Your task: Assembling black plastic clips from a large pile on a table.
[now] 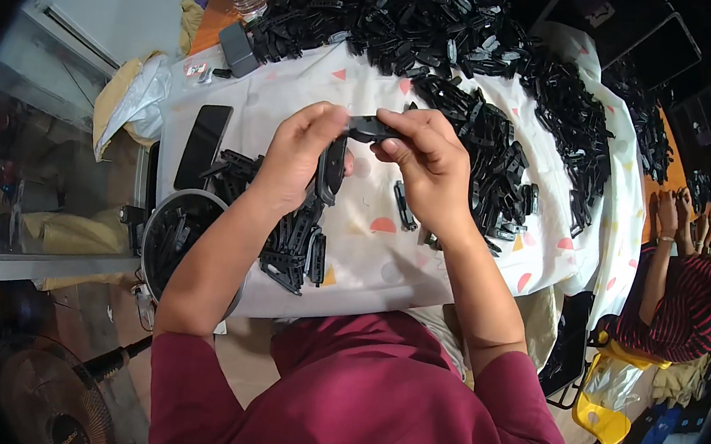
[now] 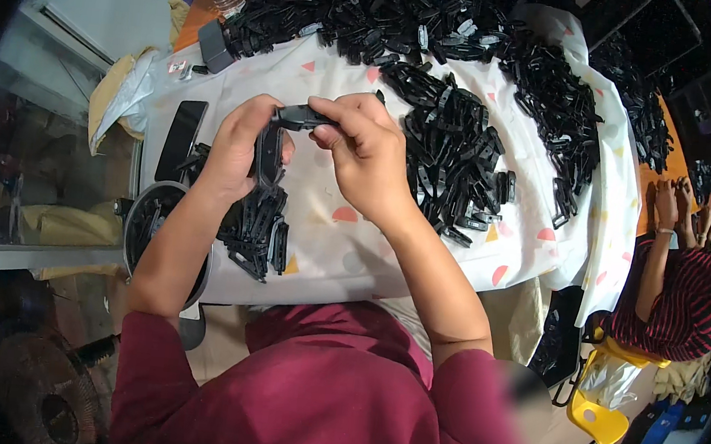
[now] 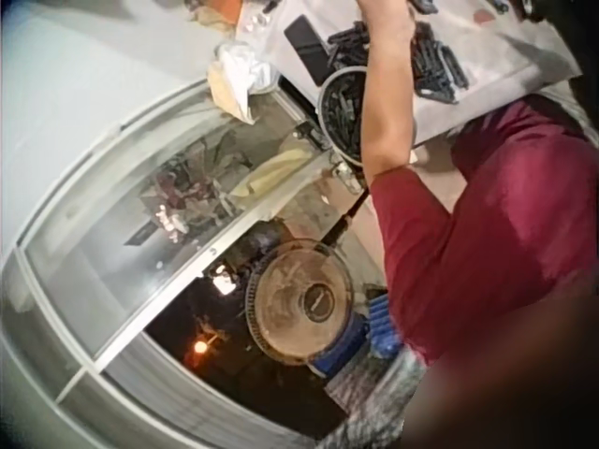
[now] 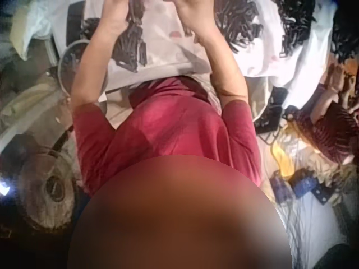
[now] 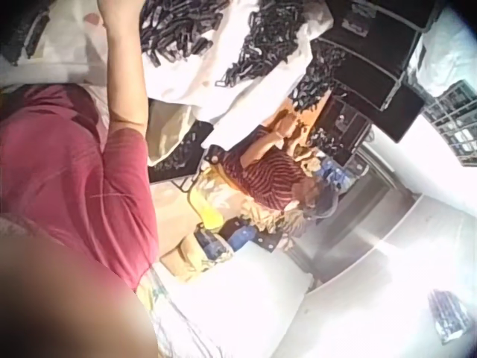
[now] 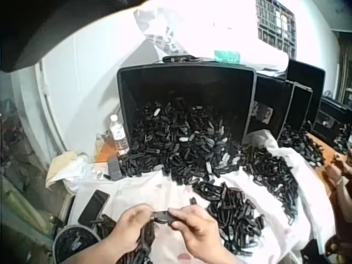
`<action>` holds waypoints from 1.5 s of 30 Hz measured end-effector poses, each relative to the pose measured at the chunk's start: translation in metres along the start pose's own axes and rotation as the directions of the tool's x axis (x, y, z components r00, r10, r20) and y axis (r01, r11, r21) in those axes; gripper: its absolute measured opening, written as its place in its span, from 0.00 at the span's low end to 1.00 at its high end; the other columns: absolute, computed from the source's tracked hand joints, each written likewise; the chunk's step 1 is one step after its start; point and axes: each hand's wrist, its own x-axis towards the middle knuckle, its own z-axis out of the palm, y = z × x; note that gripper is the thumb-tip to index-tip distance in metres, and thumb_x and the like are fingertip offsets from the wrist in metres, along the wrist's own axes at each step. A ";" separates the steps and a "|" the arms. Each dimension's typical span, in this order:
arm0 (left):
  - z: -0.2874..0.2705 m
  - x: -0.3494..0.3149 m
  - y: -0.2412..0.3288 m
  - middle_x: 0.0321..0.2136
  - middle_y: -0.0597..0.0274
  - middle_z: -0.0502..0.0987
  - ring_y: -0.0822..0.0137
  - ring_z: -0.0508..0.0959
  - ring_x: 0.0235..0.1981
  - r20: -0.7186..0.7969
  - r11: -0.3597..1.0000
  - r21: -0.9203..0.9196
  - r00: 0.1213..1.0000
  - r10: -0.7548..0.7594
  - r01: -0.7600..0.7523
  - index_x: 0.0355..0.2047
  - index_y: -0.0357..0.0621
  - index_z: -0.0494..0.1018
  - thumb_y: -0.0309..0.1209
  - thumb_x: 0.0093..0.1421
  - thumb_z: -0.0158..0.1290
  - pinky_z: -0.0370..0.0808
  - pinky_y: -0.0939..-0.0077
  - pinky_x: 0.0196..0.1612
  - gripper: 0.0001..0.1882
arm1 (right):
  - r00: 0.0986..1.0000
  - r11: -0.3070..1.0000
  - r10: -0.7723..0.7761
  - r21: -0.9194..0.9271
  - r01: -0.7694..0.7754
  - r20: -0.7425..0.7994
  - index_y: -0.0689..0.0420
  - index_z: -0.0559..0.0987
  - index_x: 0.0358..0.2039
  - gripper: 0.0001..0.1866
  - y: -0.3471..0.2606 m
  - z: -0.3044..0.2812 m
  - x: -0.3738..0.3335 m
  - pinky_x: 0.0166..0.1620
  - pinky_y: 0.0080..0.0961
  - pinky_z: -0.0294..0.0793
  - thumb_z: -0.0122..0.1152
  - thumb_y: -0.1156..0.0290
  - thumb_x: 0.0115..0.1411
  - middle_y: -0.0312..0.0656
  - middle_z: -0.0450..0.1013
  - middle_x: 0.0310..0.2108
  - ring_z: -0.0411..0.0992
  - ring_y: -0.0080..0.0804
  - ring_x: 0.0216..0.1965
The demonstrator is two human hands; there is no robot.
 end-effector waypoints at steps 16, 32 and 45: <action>-0.003 -0.012 0.040 0.32 0.56 0.77 0.59 0.78 0.28 0.604 0.237 0.623 0.651 0.460 -0.745 0.26 0.39 0.71 0.32 0.43 0.61 0.74 0.74 0.31 0.13 | 0.982 0.944 -0.168 -0.272 0.185 0.084 0.62 0.78 0.34 0.14 -0.035 -0.009 -0.014 0.30 0.19 0.69 0.61 0.86 0.44 0.41 0.70 0.29 0.69 0.27 0.28; -0.021 -0.037 0.027 0.27 0.58 0.77 0.67 0.77 0.27 0.506 0.564 0.467 0.729 0.461 -0.681 0.26 0.39 0.71 0.26 0.40 0.62 0.72 0.78 0.31 0.12 | 0.959 0.966 -0.110 -0.201 0.165 0.260 0.64 0.74 0.36 0.14 -0.045 0.005 -0.031 0.30 0.22 0.69 0.64 0.76 0.47 0.43 0.68 0.28 0.69 0.32 0.28; -0.116 -0.174 0.027 0.29 0.58 0.72 0.55 0.73 0.33 -0.427 0.223 0.900 0.865 0.264 0.376 0.38 0.44 0.69 0.33 0.46 0.58 0.69 0.66 0.38 0.18 | 0.815 0.373 0.508 -0.924 0.085 0.280 0.62 0.72 0.32 0.19 0.044 -0.015 -0.039 0.32 0.38 0.72 0.62 0.61 0.46 0.53 0.72 0.30 0.72 0.48 0.31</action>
